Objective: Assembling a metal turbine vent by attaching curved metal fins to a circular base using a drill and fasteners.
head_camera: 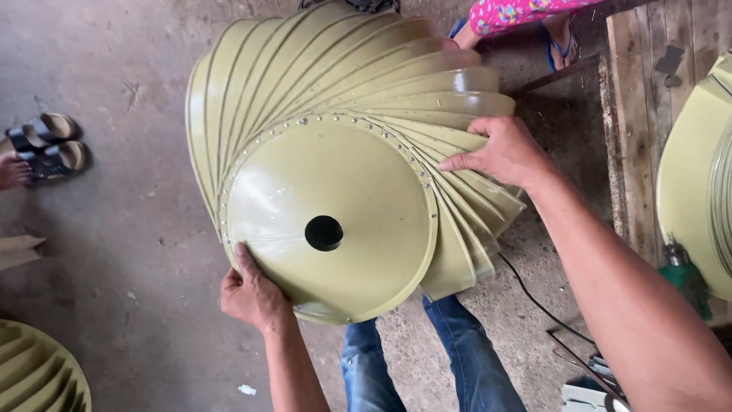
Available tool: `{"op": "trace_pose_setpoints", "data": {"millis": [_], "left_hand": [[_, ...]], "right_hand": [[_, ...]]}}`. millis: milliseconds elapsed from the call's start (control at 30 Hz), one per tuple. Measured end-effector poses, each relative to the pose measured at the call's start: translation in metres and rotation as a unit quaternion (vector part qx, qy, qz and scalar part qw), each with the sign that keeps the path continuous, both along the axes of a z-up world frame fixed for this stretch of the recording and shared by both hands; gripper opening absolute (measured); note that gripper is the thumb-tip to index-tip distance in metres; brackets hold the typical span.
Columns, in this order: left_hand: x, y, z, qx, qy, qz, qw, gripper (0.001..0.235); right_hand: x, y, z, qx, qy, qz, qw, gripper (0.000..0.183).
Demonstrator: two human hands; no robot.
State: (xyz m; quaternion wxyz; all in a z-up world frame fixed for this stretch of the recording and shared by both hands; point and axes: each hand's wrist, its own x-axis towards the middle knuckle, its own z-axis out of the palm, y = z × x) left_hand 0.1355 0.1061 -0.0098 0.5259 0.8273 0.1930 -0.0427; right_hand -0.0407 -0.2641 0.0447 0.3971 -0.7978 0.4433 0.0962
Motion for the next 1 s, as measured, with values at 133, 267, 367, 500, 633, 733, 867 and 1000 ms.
{"op": "trace_pose_setpoints", "data": {"millis": [133,267,367,500,633,733,867,1000], "left_hand": [[-0.008,-0.003,0.0,-0.009,-0.035,0.007,0.999,0.044],[-0.007,0.003,-0.007,0.051,-0.044,-0.014,0.998,0.053],[-0.006,0.005,-0.014,0.067,-0.071,-0.034,0.995,0.051],[-0.007,0.009,-0.011,0.127,-0.036,-0.04,0.99,0.054],[-0.038,-0.006,0.02,0.179,-0.166,-0.11,0.964,0.046],[-0.086,-0.055,0.044,0.215,-0.288,-0.244,0.901,0.052],[-0.125,-0.122,0.072,0.273,-0.342,-0.467,0.769,0.055],[-0.129,-0.133,0.05,0.308,-0.272,-0.489,0.769,0.069]], "right_hand": [[-0.005,-0.003,-0.004,-0.025,-0.033,0.043,0.998,0.067],[-0.01,0.0,-0.01,-0.042,-0.035,0.038,0.998,0.083],[-0.015,0.007,-0.011,-0.101,-0.072,0.017,0.992,0.101],[-0.062,0.024,-0.039,-0.21,-0.185,0.015,0.96,0.104],[-0.087,0.069,-0.03,-0.256,-0.178,0.04,0.949,0.093],[-0.082,0.092,-0.028,-0.264,-0.147,0.101,0.948,0.095],[-0.086,0.106,-0.034,-0.254,-0.115,0.182,0.943,0.096],[-0.087,0.104,-0.038,-0.25,-0.102,0.201,0.942,0.092]]}}
